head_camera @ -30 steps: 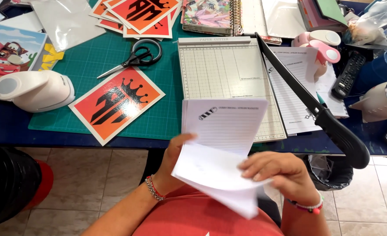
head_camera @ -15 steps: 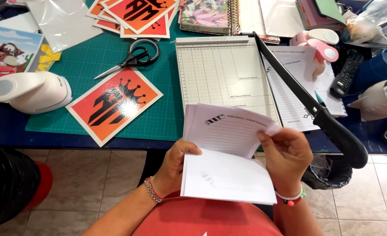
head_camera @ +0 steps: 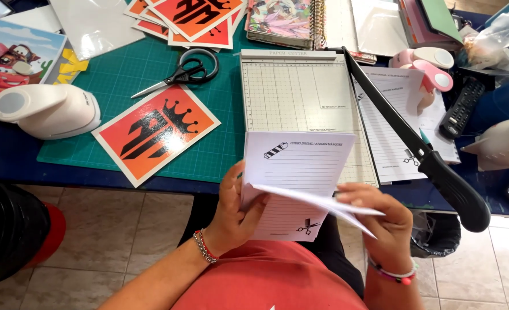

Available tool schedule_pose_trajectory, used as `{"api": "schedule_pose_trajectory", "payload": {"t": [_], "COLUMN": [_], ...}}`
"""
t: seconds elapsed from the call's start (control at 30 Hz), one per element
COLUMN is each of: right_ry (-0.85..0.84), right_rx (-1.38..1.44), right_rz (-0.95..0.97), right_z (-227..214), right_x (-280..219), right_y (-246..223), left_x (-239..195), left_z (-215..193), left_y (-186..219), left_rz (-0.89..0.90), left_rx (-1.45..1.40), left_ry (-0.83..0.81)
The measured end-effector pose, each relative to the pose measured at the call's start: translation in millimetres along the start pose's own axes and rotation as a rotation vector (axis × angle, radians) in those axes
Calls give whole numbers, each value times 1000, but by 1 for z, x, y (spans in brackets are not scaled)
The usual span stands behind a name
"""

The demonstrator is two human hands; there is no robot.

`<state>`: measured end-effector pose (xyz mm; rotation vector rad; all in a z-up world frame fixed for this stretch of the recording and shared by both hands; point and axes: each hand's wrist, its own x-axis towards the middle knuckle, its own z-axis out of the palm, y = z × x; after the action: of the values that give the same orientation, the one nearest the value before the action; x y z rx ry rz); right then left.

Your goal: Folding printed paper sheets and trimming the edges using a manual guillotine paper cutter.

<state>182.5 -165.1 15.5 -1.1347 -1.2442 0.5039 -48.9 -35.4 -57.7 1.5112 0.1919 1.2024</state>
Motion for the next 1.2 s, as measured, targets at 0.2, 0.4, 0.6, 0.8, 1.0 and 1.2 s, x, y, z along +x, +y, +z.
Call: {"api": "schedule_pose_trajectory", "payload": {"t": [0.2, 0.4, 0.6, 0.8, 1.0, 1.2], "right_ry": [77, 325, 407, 336, 407, 370], "right_rx": [-13, -1, -197, -293, -129, -190], "right_rz": [359, 413, 156, -71, 93, 46], "right_z": [1, -6, 5, 3, -19, -28], "right_x": [14, 25, 8, 10, -18, -19], "right_y": [-13, 19, 21, 13, 53, 52], "left_x": [-7, -14, -15, -14, -17, -15], "left_z": [-8, -9, -15, -17, -18, -14], "left_y": [-3, -6, -10, -20, -25, -15], "left_rz": [78, -14, 26, -27, -64, -65], "left_rx": [149, 130, 315, 132, 147, 132], "left_ry": [-91, -136, -109, -50, -60, -73]}}
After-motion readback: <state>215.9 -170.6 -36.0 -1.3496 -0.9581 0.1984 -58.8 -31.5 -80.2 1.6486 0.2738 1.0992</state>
